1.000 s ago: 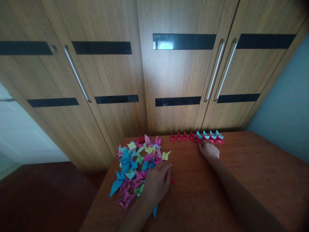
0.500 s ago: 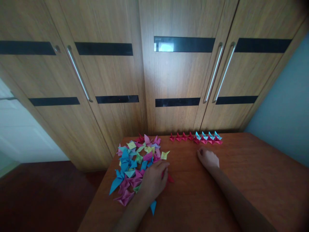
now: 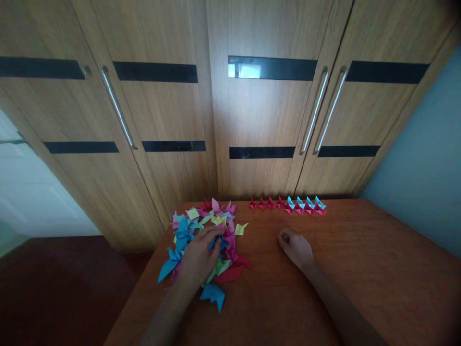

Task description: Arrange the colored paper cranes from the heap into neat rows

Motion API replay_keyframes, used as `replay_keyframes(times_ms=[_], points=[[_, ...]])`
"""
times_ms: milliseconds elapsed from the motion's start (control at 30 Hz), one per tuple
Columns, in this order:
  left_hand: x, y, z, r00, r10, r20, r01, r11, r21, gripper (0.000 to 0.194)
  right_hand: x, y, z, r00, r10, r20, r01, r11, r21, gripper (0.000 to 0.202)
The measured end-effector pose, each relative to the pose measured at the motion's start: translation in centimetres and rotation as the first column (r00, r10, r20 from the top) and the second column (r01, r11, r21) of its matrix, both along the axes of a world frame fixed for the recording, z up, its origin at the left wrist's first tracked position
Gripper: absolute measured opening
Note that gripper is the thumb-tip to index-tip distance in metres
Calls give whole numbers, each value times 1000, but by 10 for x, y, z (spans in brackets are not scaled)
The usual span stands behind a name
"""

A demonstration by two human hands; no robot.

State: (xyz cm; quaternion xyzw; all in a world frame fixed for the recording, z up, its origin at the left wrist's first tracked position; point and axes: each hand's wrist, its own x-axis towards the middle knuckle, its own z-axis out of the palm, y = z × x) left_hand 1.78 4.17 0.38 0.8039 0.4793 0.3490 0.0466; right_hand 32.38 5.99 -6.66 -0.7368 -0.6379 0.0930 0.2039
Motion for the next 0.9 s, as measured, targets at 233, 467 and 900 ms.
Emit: replay_keyframes(times_ms=[233, 467, 900], points=[[-27, -39, -12, 991, 33, -127, -30, 999, 26, 23, 3, 1, -3, 1000, 12, -20, -12, 1000, 6, 15], [-29, -77, -29, 965, 4, -264, -1, 1000, 11, 28, 5, 2, -4, 999, 21, -37, -20, 999, 28, 15], [-42, -108, -27, 930, -117, -347, 114, 993, -30, 35, 5, 3, -5, 998, 22, -58, -21, 1000, 24, 15]])
